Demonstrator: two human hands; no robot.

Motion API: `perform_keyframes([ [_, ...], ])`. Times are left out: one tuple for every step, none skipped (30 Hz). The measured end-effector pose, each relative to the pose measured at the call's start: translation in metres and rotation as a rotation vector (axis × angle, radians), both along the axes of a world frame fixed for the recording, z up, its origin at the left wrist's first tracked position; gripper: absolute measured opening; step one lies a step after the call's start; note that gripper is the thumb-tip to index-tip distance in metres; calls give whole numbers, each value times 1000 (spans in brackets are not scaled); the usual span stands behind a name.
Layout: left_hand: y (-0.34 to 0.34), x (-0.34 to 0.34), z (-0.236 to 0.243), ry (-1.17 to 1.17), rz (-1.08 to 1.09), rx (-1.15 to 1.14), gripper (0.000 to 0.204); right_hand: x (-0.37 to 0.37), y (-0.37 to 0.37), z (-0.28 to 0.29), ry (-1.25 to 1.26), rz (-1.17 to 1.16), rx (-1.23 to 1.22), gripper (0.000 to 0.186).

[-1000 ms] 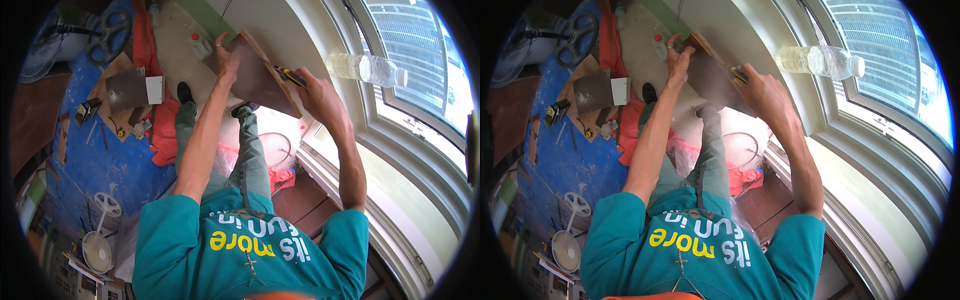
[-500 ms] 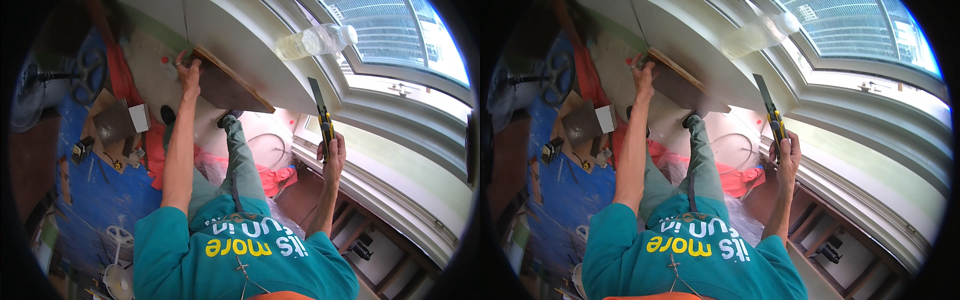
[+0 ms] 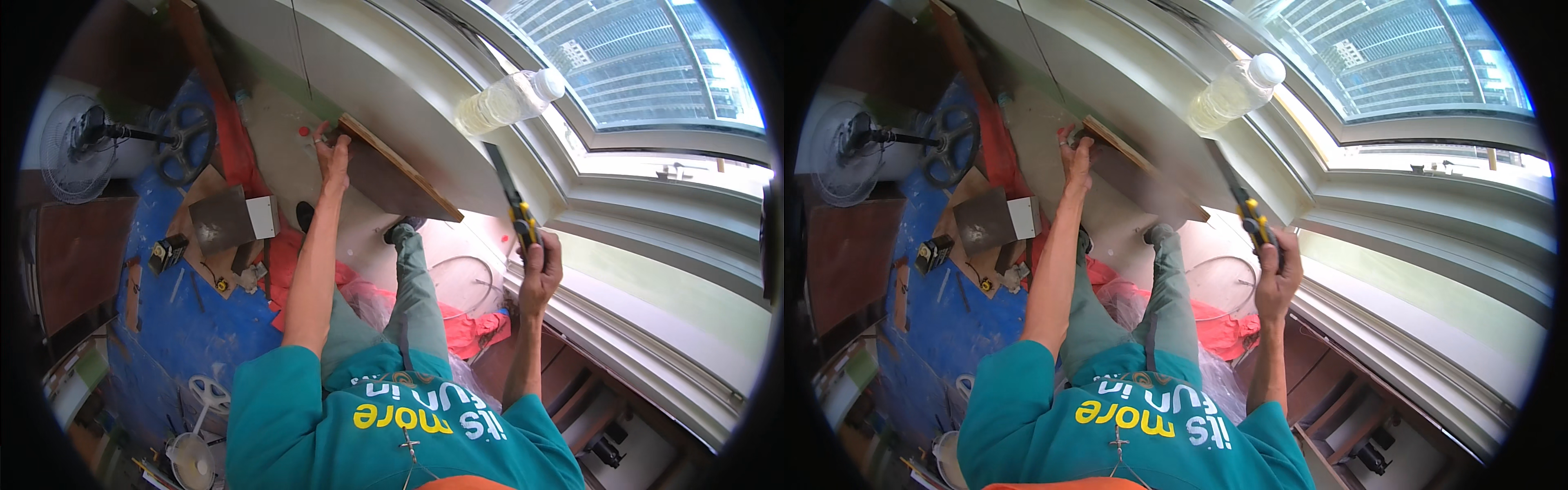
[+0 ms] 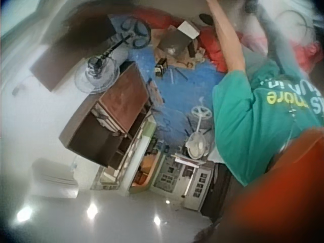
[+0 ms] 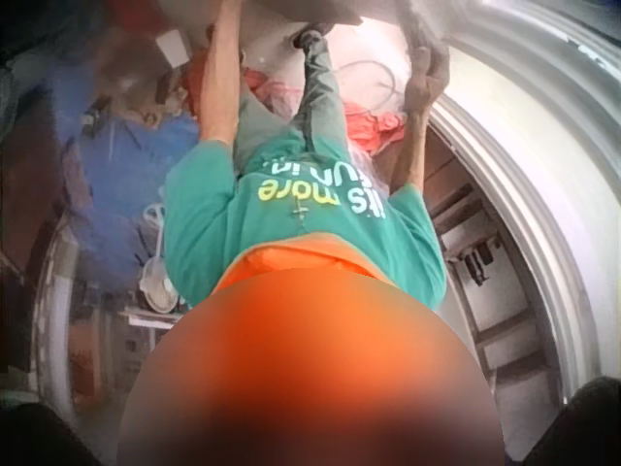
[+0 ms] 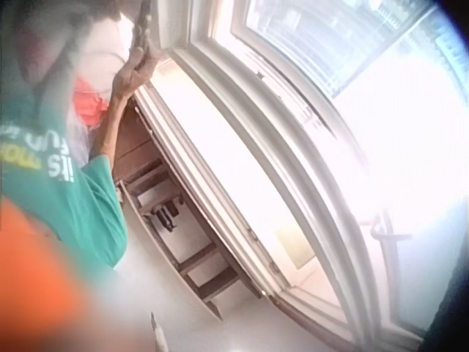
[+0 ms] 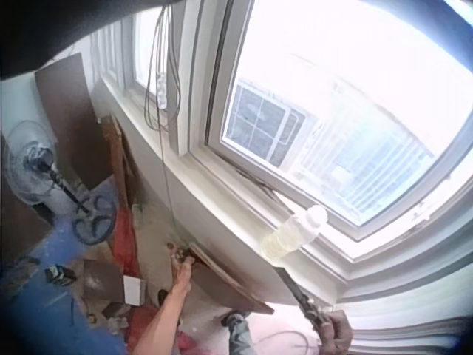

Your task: The person removes a shelf from a wall cabinet, walks across a room under renovation, and places the shelf on a window sill. They then use a utility knife to scrape the wall surface near the window while holding a plastic bottle.

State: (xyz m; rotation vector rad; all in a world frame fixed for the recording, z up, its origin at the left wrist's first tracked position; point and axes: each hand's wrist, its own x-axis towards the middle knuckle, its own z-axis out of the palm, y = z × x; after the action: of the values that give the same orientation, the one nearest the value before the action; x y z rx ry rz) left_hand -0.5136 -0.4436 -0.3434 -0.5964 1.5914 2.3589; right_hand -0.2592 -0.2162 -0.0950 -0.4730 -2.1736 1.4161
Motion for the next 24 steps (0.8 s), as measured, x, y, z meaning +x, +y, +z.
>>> perform_keyframes([
  [1,0,0,7,-4,-3,69,-11,-9,4,-92,44,79,18],
  [3,-1,0,0,-1,-6,69,-31,-20,4,-143,65,115,20],
  [4,-1,0,14,-4,10,67,-58,-30,0,-89,116,187,21],
  [5,-1,2,6,-1,3,67,-84,-40,-1,-105,144,256,22],
  [5,-1,3,0,5,-5,67,-114,-49,-5,-124,171,266,23],
  [5,-1,5,-10,4,-11,67,-149,-58,-11,-64,159,334,24],
  [4,0,7,0,12,-14,68,-181,-64,-16,-40,152,393,23],
  [3,0,9,5,11,-14,68,-210,-70,-21,20,169,430,22],
  [4,1,10,-23,17,-27,68,-234,-75,-26,37,161,453,21],
  [3,1,11,-5,11,-18,68,-253,-78,-30,55,162,501,22],
  [3,1,11,-19,17,-22,68,-269,-81,-34,73,163,550,22],
  [4,1,11,-35,25,-24,68,-283,-84,-38,70,161,593,23],
  [4,0,11,-31,34,-39,68,-295,-85,-41,73,163,644,24],
  [5,0,11,-30,42,-53,69,-304,-85,-43,53,158,689,25],
  [5,0,11,-35,38,-66,69,-311,-86,-45,16,145,731,26],
  [5,-1,10,-12,42,-87,68,-316,-86,-48,31,137,766,27],
  [6,-2,11,6,37,-104,68,-319,-87,-50,29,122,800,28],
  [6,-3,11,-9,30,-124,68,-322,-88,-52,32,104,834,29],
  [6,-3,12,22,29,-108,67,-322,-88,-54,30,97,850,34],
  [7,-3,13,10,26,-96,67,-322,-88,-56,71,97,856,34],
  [7,-3,14,9,28,-75,66,-323,-89,-56,142,91,866,35],
  [7,-3,15,2,23,-66,66,-324,-89,-57,192,85,872,35],
  [8,-3,16,0,25,-49,66,-324,-89,-56,247,91,1023,39],
  [8,-3,17,1,30,-31,65,-324,-90,-55,264,85,1037,38],
])
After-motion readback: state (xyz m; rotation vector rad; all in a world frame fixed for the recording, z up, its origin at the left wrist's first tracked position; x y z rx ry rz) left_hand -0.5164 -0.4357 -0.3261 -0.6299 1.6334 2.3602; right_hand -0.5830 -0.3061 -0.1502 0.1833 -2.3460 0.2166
